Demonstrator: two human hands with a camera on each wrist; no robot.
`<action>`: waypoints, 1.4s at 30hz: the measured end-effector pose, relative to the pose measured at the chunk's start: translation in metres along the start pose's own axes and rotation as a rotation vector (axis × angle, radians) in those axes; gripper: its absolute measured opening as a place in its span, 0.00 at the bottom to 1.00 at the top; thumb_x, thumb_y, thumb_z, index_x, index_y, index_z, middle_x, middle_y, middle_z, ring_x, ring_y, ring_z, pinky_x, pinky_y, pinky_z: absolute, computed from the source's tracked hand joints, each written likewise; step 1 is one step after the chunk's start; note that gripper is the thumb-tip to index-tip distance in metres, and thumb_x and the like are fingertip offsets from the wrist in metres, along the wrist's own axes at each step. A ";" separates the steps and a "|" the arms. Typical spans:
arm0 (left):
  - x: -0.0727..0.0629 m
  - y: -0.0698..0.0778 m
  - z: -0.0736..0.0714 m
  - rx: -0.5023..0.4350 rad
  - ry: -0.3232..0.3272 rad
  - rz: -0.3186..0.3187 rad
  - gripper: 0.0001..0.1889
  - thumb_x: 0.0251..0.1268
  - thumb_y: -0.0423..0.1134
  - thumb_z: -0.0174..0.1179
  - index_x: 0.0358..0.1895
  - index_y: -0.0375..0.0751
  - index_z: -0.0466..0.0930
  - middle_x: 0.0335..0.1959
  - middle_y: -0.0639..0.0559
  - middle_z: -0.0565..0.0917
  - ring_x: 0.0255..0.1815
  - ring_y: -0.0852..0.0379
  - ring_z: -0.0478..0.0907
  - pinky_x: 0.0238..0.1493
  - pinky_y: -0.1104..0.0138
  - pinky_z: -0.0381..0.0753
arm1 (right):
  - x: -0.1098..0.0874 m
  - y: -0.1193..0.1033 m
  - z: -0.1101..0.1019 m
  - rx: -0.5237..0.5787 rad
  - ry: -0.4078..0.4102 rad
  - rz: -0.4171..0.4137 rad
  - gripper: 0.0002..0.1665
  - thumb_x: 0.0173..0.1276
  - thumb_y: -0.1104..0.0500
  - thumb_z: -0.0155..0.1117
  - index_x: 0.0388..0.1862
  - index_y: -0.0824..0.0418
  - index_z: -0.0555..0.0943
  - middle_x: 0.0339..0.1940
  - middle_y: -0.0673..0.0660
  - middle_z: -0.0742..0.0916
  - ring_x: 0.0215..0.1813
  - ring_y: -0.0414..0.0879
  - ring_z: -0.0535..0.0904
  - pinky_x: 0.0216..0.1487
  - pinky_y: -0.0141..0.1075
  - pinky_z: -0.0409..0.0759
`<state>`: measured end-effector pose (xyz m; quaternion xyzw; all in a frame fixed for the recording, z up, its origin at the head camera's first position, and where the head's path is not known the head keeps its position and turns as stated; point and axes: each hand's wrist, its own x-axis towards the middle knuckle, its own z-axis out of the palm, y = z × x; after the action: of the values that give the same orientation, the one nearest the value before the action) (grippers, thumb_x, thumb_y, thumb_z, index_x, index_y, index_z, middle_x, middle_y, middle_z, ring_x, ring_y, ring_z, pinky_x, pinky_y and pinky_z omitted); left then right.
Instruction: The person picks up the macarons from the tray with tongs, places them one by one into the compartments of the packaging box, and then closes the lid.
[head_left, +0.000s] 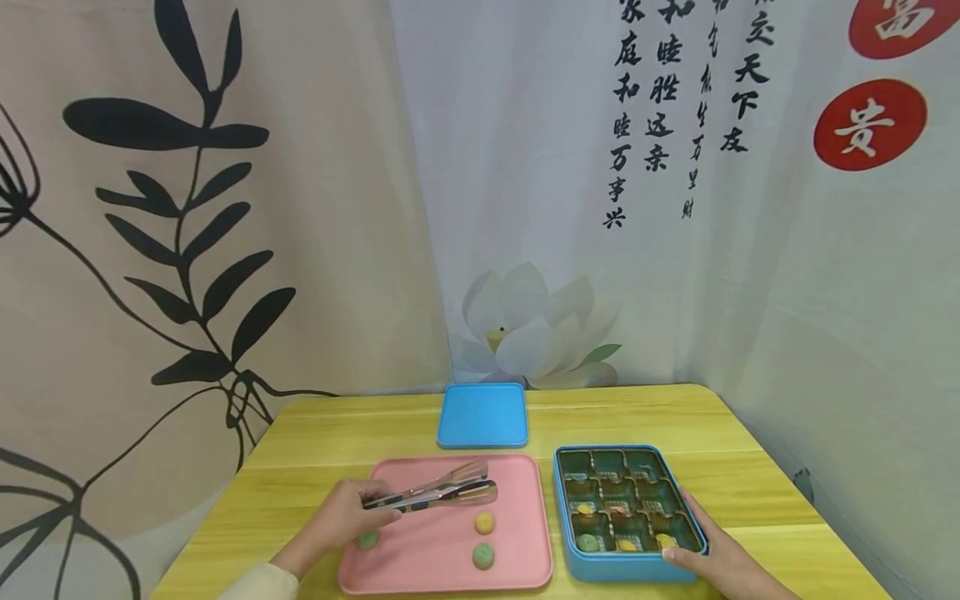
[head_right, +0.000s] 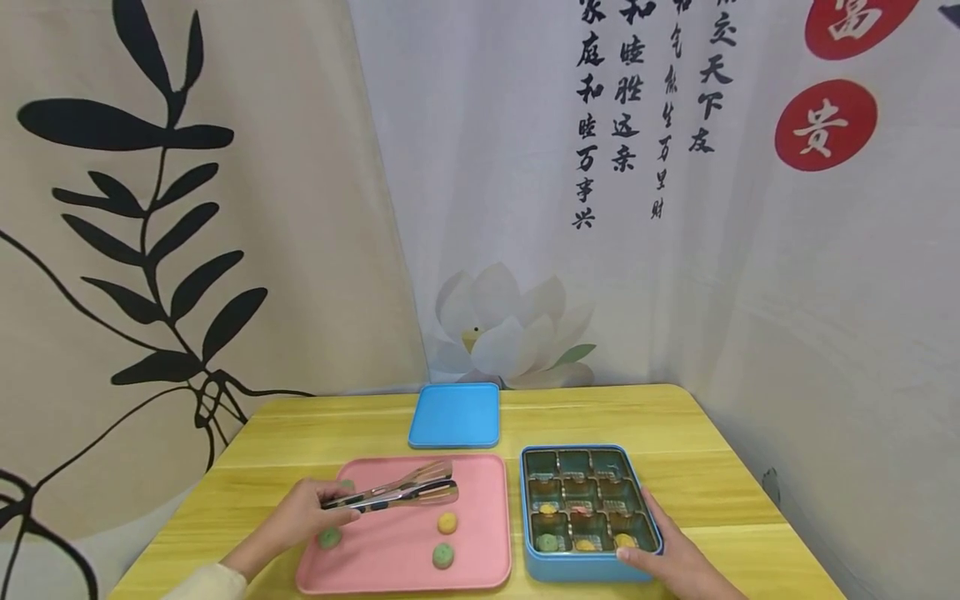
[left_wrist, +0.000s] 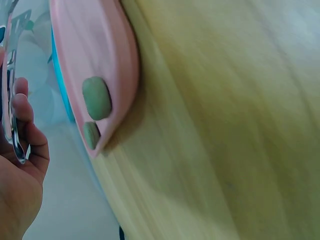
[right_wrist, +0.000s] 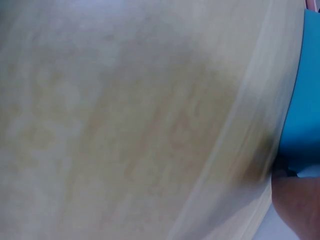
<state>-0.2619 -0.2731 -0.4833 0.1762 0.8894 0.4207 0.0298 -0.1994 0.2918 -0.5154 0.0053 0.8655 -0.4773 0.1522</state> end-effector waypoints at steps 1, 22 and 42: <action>-0.001 -0.001 -0.001 0.003 0.000 -0.001 0.13 0.55 0.49 0.73 0.39 0.46 0.88 0.29 0.54 0.82 0.25 0.62 0.71 0.25 0.70 0.72 | 0.000 0.000 0.000 0.000 0.000 -0.002 0.60 0.72 0.44 0.61 0.80 0.64 0.32 0.75 0.80 0.42 0.71 0.83 0.40 0.55 0.73 0.62; -0.019 -0.018 0.005 -0.074 -0.072 -0.022 0.11 0.56 0.45 0.72 0.39 0.44 0.87 0.25 0.54 0.83 0.25 0.59 0.78 0.24 0.68 0.78 | 0.002 0.002 0.000 0.009 0.001 -0.003 0.60 0.72 0.44 0.62 0.80 0.63 0.32 0.76 0.79 0.42 0.71 0.82 0.40 0.55 0.72 0.63; -0.017 -0.024 0.012 -0.067 -0.076 -0.009 0.10 0.56 0.43 0.73 0.39 0.44 0.89 0.23 0.56 0.83 0.23 0.62 0.77 0.23 0.71 0.75 | 0.003 0.005 0.000 0.025 -0.006 -0.015 0.58 0.73 0.45 0.60 0.80 0.64 0.31 0.76 0.79 0.42 0.71 0.82 0.38 0.55 0.73 0.61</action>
<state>-0.2502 -0.2845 -0.5109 0.1867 0.8738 0.4433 0.0715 -0.2016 0.2935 -0.5202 -0.0008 0.8590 -0.4893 0.1508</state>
